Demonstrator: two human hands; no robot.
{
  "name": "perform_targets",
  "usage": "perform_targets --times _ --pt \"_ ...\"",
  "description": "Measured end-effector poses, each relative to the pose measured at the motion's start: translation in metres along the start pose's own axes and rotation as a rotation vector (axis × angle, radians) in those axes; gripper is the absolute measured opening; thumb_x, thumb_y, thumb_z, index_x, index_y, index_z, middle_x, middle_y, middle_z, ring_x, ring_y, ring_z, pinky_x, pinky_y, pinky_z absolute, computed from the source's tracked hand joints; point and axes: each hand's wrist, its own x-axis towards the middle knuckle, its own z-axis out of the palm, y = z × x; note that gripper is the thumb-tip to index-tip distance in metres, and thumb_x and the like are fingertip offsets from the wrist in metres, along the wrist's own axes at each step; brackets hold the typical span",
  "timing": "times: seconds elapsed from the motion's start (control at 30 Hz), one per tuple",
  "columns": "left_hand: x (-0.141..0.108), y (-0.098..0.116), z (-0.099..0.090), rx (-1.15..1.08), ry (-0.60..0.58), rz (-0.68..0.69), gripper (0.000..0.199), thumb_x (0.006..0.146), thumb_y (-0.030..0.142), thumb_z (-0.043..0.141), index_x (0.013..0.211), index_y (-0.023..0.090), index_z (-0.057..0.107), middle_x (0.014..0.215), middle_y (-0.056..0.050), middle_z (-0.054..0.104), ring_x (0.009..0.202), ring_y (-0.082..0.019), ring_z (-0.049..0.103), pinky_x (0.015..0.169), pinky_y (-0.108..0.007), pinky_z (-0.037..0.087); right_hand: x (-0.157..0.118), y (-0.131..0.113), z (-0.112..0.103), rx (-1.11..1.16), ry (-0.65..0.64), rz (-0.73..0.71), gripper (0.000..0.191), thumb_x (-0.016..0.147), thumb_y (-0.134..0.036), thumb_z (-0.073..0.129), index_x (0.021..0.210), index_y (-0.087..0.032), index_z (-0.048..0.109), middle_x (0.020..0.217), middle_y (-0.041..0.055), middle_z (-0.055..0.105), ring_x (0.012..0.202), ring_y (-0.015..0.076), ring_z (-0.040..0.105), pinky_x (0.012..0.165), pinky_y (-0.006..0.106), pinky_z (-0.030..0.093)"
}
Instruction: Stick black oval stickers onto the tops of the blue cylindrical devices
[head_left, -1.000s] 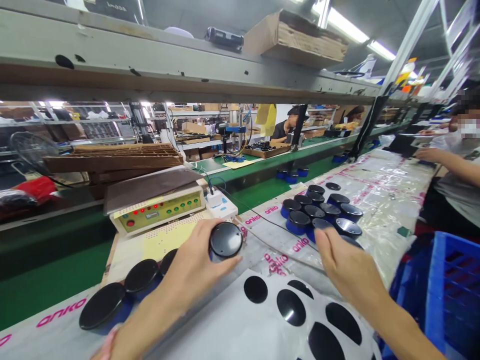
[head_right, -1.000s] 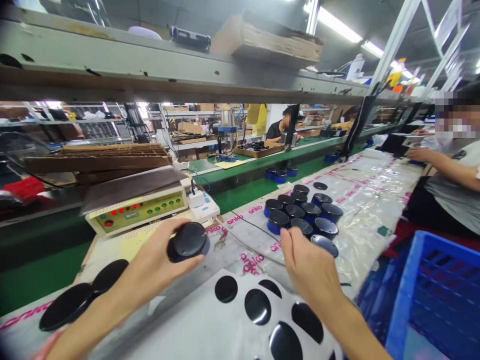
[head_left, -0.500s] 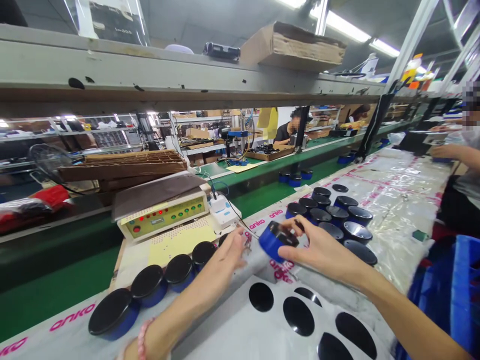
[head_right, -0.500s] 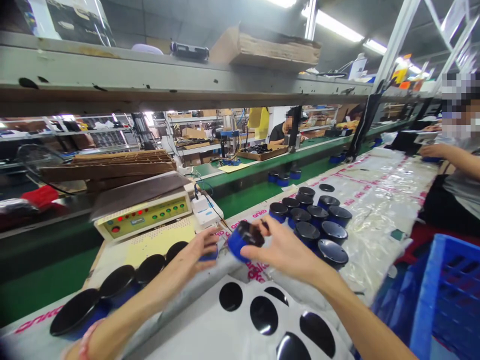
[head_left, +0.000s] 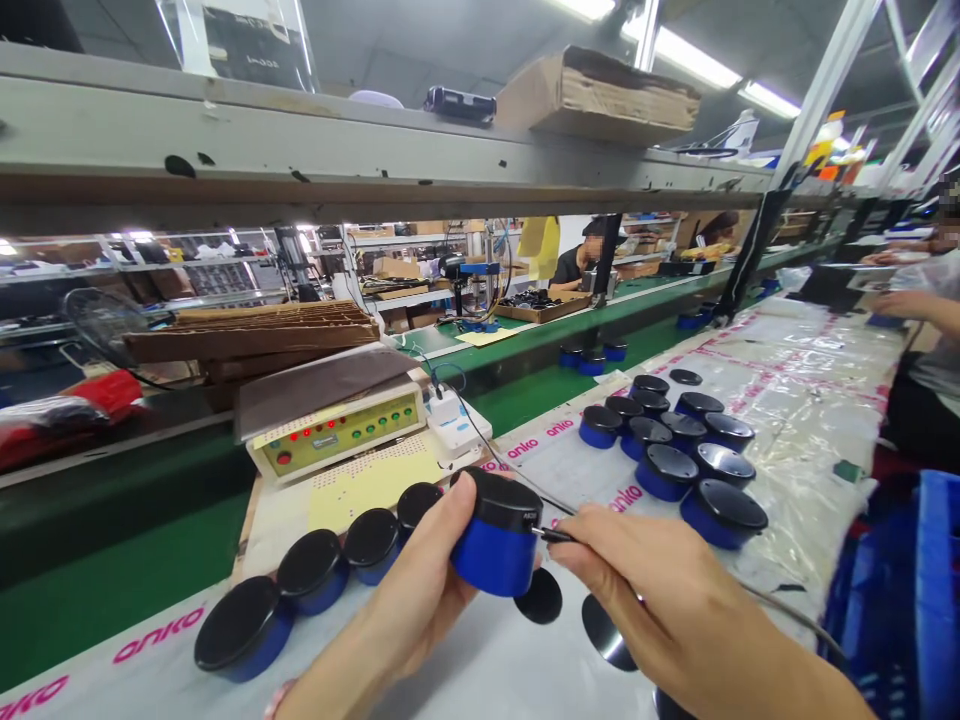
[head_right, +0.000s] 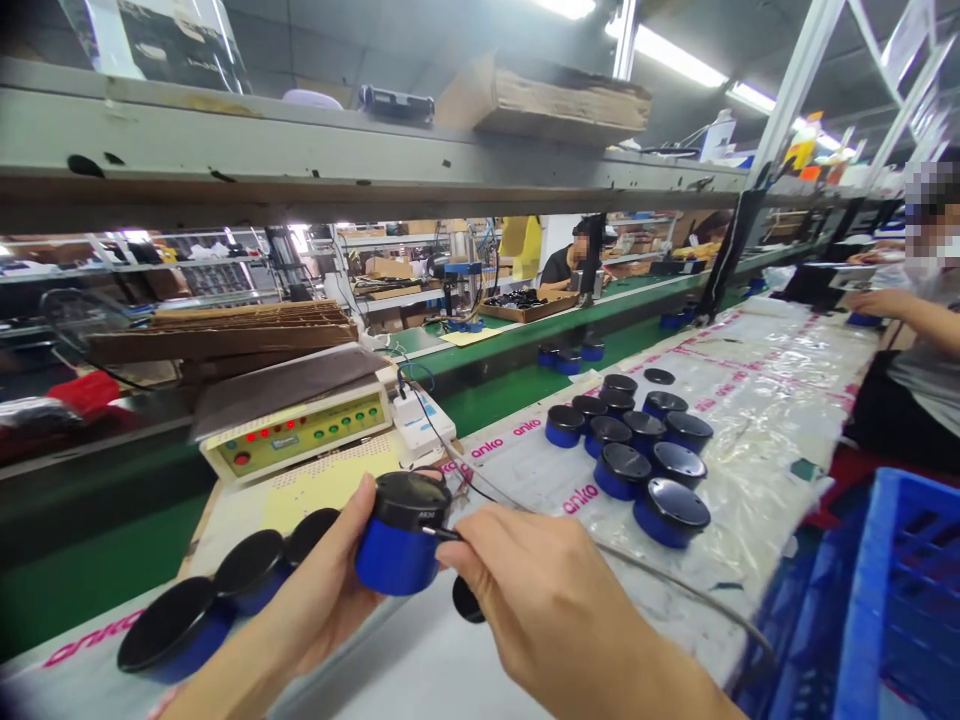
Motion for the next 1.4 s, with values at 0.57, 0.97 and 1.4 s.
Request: perform_targets --times 0.57,0.97,1.4 --pt "-0.019 -0.003 -0.007 1.387 0.001 0.905 0.065 0.082 0.044 0.065 0.134 0.022 0.033 0.124 -0.013 0.046 0.115 -0.026 0.050 0.095 -0.040 0.048 -0.025 0.014 0.034 0.151 -0.049 0.085 0.015 0.093 -0.010 0.037 0.090 -0.022 0.047 0.071 -0.0020 0.056 0.057 0.0121 0.055 0.052 0.024 0.041" --pt "-0.018 -0.001 0.006 1.416 -0.121 1.423 0.022 0.089 0.026 0.059 0.100 0.012 0.046 0.106 -0.019 0.066 0.118 -0.022 0.054 0.101 -0.038 0.048 -0.035 0.009 0.042 0.102 0.124 0.011 0.017 0.089 -0.006 0.036 0.086 -0.022 0.042 0.066 -0.0026 0.052 0.055 0.0115 0.053 0.053 0.022 0.044" --pt "-0.020 -0.005 0.002 1.481 -0.080 1.411 0.025 0.083 0.025 0.065 0.097 0.013 0.047 0.104 -0.017 0.061 0.110 -0.028 0.057 0.093 -0.044 0.053 -0.044 0.011 0.043 0.065 0.097 0.004 0.010 0.090 -0.013 0.041 0.090 -0.020 0.047 0.072 0.0003 0.058 0.061 0.0134 0.058 0.058 0.024 0.048"
